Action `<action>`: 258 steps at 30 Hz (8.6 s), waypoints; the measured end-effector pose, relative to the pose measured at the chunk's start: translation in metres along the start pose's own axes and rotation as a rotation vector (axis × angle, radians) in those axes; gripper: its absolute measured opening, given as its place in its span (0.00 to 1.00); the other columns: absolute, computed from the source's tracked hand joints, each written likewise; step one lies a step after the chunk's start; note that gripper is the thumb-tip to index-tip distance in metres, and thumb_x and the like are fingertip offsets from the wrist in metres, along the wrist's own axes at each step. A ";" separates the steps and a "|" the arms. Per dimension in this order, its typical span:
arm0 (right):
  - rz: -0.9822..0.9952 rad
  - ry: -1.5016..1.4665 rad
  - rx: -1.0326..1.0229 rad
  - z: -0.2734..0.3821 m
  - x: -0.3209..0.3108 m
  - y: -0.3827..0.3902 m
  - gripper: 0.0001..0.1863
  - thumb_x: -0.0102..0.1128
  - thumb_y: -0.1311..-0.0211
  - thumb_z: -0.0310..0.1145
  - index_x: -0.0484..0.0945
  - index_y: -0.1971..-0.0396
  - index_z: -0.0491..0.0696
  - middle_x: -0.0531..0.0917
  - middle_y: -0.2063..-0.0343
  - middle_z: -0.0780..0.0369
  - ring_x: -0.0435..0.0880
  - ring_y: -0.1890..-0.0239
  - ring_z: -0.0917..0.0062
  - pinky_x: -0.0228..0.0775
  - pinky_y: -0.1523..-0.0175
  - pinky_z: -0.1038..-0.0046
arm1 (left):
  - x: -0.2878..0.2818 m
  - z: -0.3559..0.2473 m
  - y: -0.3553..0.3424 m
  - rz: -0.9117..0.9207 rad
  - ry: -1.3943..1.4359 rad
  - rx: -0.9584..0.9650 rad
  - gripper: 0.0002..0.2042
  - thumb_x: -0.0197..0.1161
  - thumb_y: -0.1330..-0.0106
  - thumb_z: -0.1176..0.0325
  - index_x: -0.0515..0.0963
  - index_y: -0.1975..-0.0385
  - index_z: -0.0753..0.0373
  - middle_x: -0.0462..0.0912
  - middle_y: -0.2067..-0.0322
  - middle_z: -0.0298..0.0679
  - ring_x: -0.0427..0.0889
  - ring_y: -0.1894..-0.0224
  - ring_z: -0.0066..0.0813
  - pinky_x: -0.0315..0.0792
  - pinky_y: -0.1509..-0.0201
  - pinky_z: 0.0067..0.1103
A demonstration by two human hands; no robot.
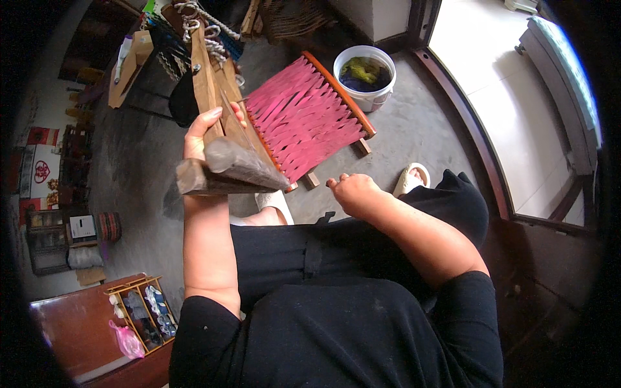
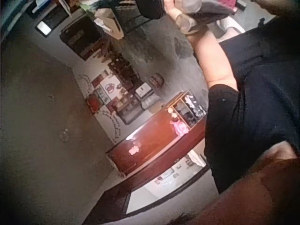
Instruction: The person is repairing a wooden frame with pink woven material. They use a chisel to scrape and smooth the wooden edges and then use a hammer to tap the frame, likely to secure or adjust the weave.
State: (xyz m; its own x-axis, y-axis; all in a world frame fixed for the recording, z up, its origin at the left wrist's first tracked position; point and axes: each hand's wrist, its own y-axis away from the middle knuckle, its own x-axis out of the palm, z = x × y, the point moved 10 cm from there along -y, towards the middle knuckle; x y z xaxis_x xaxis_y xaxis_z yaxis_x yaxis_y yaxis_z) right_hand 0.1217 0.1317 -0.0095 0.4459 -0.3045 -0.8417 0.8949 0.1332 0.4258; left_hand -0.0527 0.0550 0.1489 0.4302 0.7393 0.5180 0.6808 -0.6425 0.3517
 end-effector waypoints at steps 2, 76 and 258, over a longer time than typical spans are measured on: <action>-0.093 0.020 -0.042 0.003 -0.001 -0.001 0.18 0.54 0.43 0.29 0.72 0.52 0.42 0.82 0.62 0.53 0.85 0.62 0.63 0.78 0.62 0.66 | 0.006 -0.006 -0.006 0.130 0.050 0.058 0.22 0.54 0.38 0.66 0.66 0.45 0.70 0.76 0.58 0.46 0.77 0.56 0.35 0.73 0.47 0.29; -0.020 0.043 -0.019 0.004 0.013 -0.003 0.23 0.52 0.40 0.31 0.70 0.44 0.43 0.81 0.62 0.52 0.84 0.63 0.62 0.78 0.63 0.65 | -0.149 0.157 -0.101 -0.022 -0.483 -0.244 0.16 0.62 0.41 0.73 0.72 0.53 0.69 0.77 0.58 0.41 0.79 0.57 0.32 0.77 0.53 0.31; -0.272 0.482 -0.512 -0.001 -0.053 -0.126 0.14 0.53 0.49 0.33 0.71 0.61 0.47 0.78 0.68 0.61 0.81 0.64 0.68 0.76 0.65 0.69 | -0.085 0.176 -0.010 0.246 -1.953 0.344 0.20 0.72 0.58 0.60 0.76 0.67 0.63 0.78 0.66 0.39 0.77 0.57 0.35 0.77 0.61 0.28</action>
State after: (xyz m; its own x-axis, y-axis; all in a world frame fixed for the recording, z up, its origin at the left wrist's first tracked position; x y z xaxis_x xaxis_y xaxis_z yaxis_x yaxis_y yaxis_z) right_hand -0.0143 0.1319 -0.0190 0.0611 0.0417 -0.9973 0.8182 0.5701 0.0740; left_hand 0.0082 0.0339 -0.0360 0.2987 -0.0097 -0.9543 0.4789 -0.8634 0.1587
